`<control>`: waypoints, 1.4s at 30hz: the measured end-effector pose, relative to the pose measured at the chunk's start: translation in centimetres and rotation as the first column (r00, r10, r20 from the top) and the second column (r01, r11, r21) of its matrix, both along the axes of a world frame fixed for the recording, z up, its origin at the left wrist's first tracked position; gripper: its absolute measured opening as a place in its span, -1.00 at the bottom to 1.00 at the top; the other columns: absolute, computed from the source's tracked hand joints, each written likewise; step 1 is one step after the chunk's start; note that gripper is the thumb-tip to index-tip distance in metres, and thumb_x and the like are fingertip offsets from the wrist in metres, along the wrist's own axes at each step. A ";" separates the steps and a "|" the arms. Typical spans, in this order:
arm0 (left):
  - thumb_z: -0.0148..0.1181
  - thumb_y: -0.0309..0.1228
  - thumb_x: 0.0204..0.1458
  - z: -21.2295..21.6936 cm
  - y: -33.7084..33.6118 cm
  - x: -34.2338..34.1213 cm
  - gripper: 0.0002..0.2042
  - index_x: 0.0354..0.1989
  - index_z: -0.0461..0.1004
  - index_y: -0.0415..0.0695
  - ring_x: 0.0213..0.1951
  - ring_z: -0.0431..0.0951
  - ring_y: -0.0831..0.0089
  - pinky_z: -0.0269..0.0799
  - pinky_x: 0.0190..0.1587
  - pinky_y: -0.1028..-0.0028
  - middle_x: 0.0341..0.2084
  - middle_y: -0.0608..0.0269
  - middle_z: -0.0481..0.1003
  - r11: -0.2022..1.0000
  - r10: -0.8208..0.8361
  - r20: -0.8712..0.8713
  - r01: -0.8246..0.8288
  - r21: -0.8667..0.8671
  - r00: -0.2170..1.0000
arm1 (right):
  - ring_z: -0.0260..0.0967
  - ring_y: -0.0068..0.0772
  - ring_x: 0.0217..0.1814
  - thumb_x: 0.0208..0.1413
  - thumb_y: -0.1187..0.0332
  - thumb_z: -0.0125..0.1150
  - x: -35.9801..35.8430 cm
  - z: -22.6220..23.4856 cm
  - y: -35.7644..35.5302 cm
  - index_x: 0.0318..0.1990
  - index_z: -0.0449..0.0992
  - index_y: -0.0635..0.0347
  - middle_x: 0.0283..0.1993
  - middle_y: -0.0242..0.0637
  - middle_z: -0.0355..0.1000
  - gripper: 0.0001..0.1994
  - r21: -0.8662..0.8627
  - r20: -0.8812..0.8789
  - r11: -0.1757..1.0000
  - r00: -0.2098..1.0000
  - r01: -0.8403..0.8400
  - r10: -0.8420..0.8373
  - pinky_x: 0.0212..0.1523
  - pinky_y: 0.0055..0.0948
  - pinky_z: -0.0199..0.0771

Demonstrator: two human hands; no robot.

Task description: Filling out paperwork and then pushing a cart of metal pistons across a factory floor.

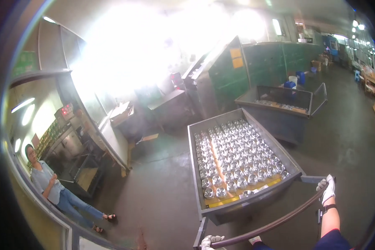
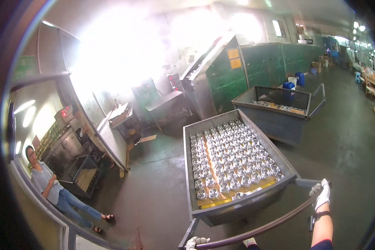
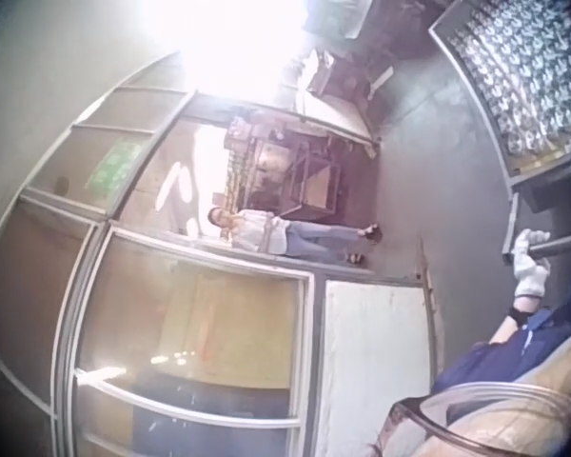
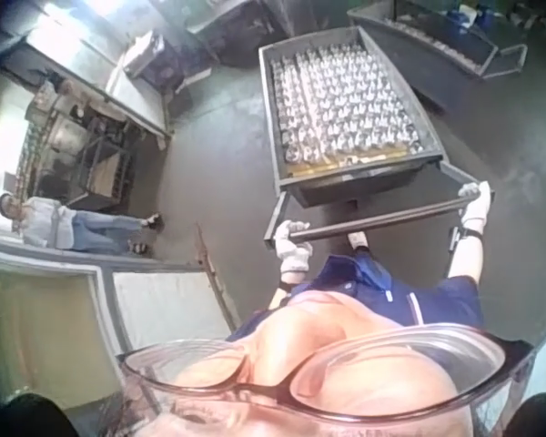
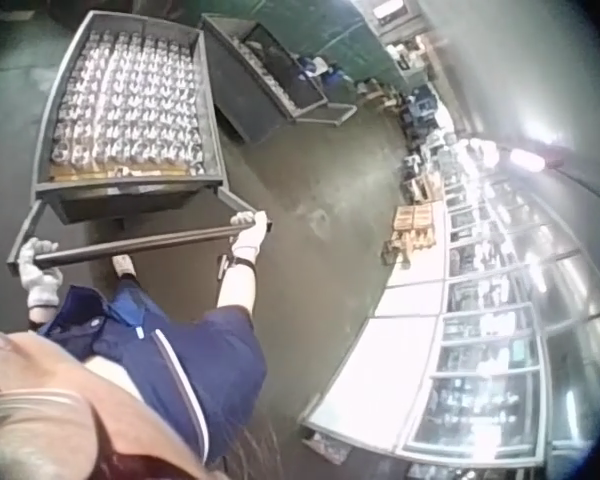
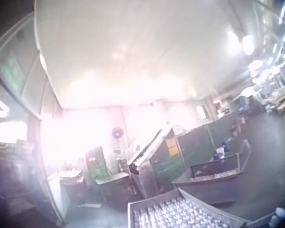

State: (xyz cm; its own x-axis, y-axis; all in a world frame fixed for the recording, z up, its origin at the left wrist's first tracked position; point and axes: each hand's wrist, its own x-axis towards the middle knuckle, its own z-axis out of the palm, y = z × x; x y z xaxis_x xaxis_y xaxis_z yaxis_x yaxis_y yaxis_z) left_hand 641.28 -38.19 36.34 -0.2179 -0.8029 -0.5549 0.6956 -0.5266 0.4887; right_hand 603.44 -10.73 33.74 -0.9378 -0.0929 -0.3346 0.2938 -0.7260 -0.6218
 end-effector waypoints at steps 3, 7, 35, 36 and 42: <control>0.00 -0.39 -0.04 1.0 -0.3 -0.6 -0.90 -0.50 0.35 -0.14 -0.56 0.35 0.40 0.42 -0.30 0.22 -0.69 0.29 0.32 1.000 0.025 0.053 -0.025 0.012 0.998 | 0.06 -0.60 -0.69 0.04 0.05 0.04 0.9 2.0 -0.9 -0.61 0.22 0.03 -0.71 -0.55 0.07 -0.66 0.062 0.012 0.992 0.994 0.108 -0.109 -0.68 -0.61 0.11; 0.01 -0.38 -0.06 1.4 -1.4 -0.6 -0.90 -0.52 0.34 -0.12 -0.57 0.36 0.39 0.41 -0.31 0.18 -0.69 0.28 0.34 0.998 0.021 0.089 -0.026 0.056 0.996 | 0.05 -0.60 -0.68 0.05 0.08 0.04 -0.4 0.7 -0.8 -0.62 0.22 0.02 -0.71 -0.55 0.07 -0.67 0.044 0.072 0.998 0.997 0.038 -0.041 -0.68 -0.62 0.11; -0.06 -0.36 -0.09 10.3 -19.5 -2.4 -0.75 -0.77 0.16 0.01 -0.79 0.04 0.60 0.24 -0.57 0.53 -0.89 0.52 0.06 0.981 0.168 0.151 -0.180 0.070 0.974 | -0.05 -0.50 -0.72 0.03 0.24 -0.14 1.5 18.8 -12.6 -0.77 0.06 0.01 -0.77 -0.45 0.00 -0.65 0.011 0.345 0.976 0.917 -0.216 0.199 -0.65 -0.49 0.11; -0.05 -0.36 -0.09 11.0 -20.1 -2.5 -0.76 -0.76 0.18 0.02 -0.78 0.06 0.60 0.26 -0.56 0.52 -0.88 0.52 0.09 0.988 0.137 0.146 -0.146 0.054 0.980 | -0.05 -0.51 -0.71 0.03 0.23 -0.14 1.5 19.2 -13.2 -0.77 0.05 0.01 -0.78 -0.46 -0.01 -0.65 0.028 0.384 0.979 0.906 -0.204 0.178 -0.65 -0.49 0.11; -0.14 -0.32 -0.05 11.6 -20.4 -2.8 -0.66 -0.82 -0.04 0.08 -0.82 -0.11 0.58 0.03 -0.67 0.56 -0.91 0.49 -0.08 0.994 0.033 0.248 -0.006 -0.107 0.968 | -0.12 -0.53 -0.72 0.02 0.11 -0.15 0.9 18.8 -13.4 -0.76 -0.02 -0.03 -0.78 -0.50 -0.10 -0.61 0.162 0.450 0.977 0.892 -0.137 0.050 -0.67 -0.49 0.05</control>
